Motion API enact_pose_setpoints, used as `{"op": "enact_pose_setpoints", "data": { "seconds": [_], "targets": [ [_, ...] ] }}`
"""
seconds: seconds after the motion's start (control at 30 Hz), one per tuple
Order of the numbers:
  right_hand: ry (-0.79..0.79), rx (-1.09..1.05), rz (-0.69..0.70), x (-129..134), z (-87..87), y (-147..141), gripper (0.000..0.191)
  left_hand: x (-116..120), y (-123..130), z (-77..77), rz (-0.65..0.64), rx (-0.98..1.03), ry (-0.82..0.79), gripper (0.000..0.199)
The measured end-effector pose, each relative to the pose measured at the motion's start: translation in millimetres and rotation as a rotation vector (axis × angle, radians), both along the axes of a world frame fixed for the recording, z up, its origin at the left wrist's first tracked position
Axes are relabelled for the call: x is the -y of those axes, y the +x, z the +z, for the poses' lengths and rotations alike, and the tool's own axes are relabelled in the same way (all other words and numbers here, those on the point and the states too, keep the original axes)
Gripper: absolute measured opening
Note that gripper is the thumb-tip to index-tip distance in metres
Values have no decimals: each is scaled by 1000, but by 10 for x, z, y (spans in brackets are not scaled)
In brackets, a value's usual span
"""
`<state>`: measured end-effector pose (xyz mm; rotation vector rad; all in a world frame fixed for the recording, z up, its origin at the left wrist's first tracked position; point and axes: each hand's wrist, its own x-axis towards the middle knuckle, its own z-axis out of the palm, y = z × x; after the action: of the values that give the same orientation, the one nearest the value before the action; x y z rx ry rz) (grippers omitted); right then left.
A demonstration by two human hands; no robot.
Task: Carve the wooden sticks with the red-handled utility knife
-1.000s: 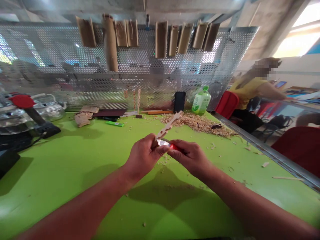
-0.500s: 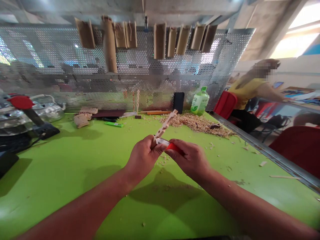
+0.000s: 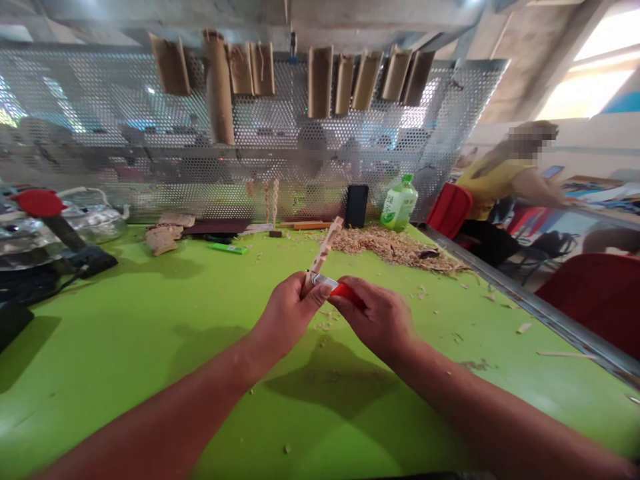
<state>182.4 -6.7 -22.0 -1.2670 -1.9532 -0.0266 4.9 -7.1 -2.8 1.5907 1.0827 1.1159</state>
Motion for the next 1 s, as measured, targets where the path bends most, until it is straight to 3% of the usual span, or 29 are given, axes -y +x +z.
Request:
{"op": "enact_pose_setpoints", "data": {
  "seconds": [0.2, 0.43, 0.53, 0.63, 0.83, 1.0],
  "targets": [
    [-230, -168, 29, -79, -10, -7, 40, -7, -6, 35, -226, 323, -345, 29],
    [-648, -664, 457, -192, 8, 26, 44, -61, -48, 83, -322, 606, -532, 19],
    [-698, -727, 524, -178, 28, 34, 45, -79, -60, 83, -298, 626, -502, 20],
    [-636, -588, 494, -152, 25, 40, 41, -68, -64, 68, -297, 562, -465, 20],
    [-294, -311, 304, -130, 46, 97, 28, -57, -69, 43, -213, 362, -413, 29],
    [-117, -92, 157, -137, 131, 151, 32, -78, -69, 25, -232, 432, -453, 27]
  ]
}}
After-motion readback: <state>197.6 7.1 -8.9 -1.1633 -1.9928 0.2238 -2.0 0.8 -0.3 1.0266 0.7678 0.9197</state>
